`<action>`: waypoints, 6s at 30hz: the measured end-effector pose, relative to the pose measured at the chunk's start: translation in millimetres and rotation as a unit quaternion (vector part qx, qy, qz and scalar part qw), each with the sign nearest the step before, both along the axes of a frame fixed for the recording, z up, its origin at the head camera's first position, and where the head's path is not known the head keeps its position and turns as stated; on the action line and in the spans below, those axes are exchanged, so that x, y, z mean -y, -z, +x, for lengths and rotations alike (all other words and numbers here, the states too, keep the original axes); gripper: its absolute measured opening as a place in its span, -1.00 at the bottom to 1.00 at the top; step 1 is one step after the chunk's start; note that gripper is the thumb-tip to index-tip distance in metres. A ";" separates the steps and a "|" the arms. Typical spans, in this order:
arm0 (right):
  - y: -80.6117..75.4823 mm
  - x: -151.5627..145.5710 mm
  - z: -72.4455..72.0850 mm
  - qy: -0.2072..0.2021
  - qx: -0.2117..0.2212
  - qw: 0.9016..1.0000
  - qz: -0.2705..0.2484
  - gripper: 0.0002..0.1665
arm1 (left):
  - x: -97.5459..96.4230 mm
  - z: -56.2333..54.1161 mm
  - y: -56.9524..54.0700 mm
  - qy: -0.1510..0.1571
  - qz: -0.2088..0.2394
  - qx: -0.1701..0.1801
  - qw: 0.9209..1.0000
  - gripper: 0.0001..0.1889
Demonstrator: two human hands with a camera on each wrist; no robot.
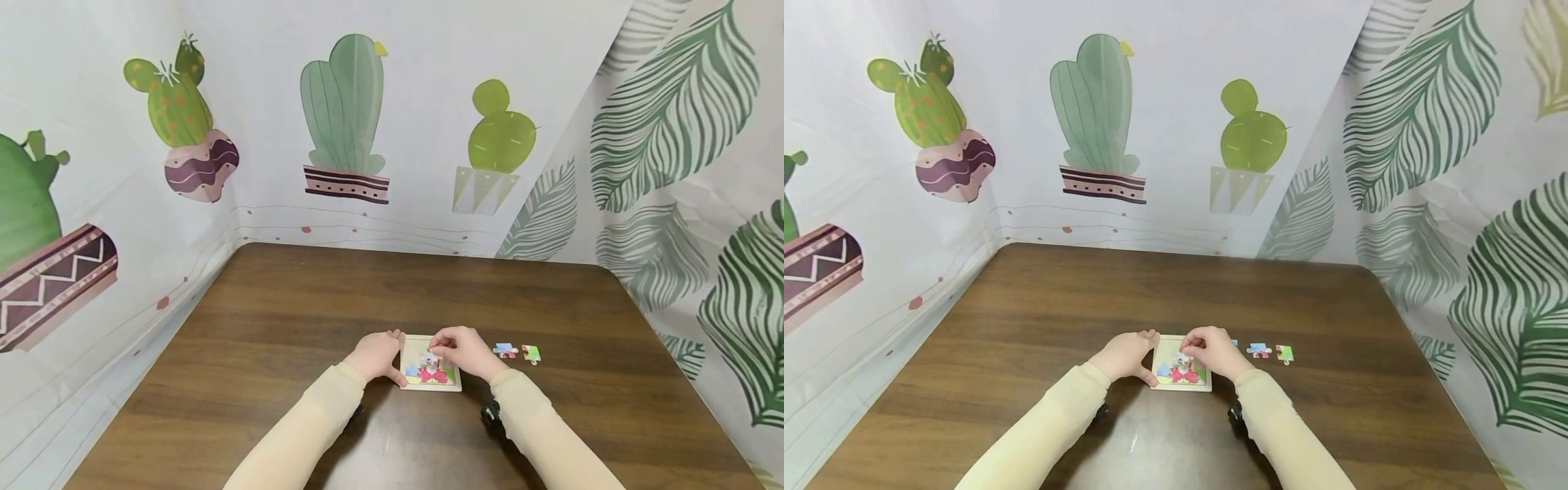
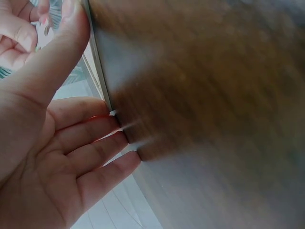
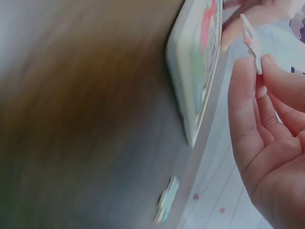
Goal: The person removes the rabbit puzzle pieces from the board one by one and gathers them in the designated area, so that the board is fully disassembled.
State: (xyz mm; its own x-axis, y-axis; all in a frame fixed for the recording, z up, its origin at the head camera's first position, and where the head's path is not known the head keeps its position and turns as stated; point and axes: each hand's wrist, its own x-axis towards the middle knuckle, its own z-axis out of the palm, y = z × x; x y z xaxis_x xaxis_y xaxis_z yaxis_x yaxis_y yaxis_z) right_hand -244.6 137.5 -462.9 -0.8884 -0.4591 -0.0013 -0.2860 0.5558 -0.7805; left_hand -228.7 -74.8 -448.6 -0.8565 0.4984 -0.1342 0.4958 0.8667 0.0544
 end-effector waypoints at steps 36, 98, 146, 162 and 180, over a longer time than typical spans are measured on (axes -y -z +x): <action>7.8 -77.3 9.5 0.070 -0.024 0.992 0.098 -0.97 | -0.6 -3.4 5.8 -0.007 -0.010 0.006 1.000 0.05; -5.5 1.6 6.8 0.053 -0.052 0.989 0.129 -0.76 | -0.2 -1.1 0.8 0.001 -0.004 -0.005 1.000 0.03; 0.7 17.3 6.0 0.022 -0.038 0.992 0.116 -0.58 | 0.4 -2.7 5.7 0.005 0.004 -0.014 1.000 0.02; 2.0 13.1 4.7 0.042 -0.029 0.996 0.073 -0.86 | -0.9 -1.2 2.8 -0.010 0.001 0.005 1.000 0.04; 0.9 0.1 5.0 0.033 -0.013 0.999 0.014 -0.89 | -1.4 0.1 1.2 -0.013 -0.004 0.013 1.000 0.04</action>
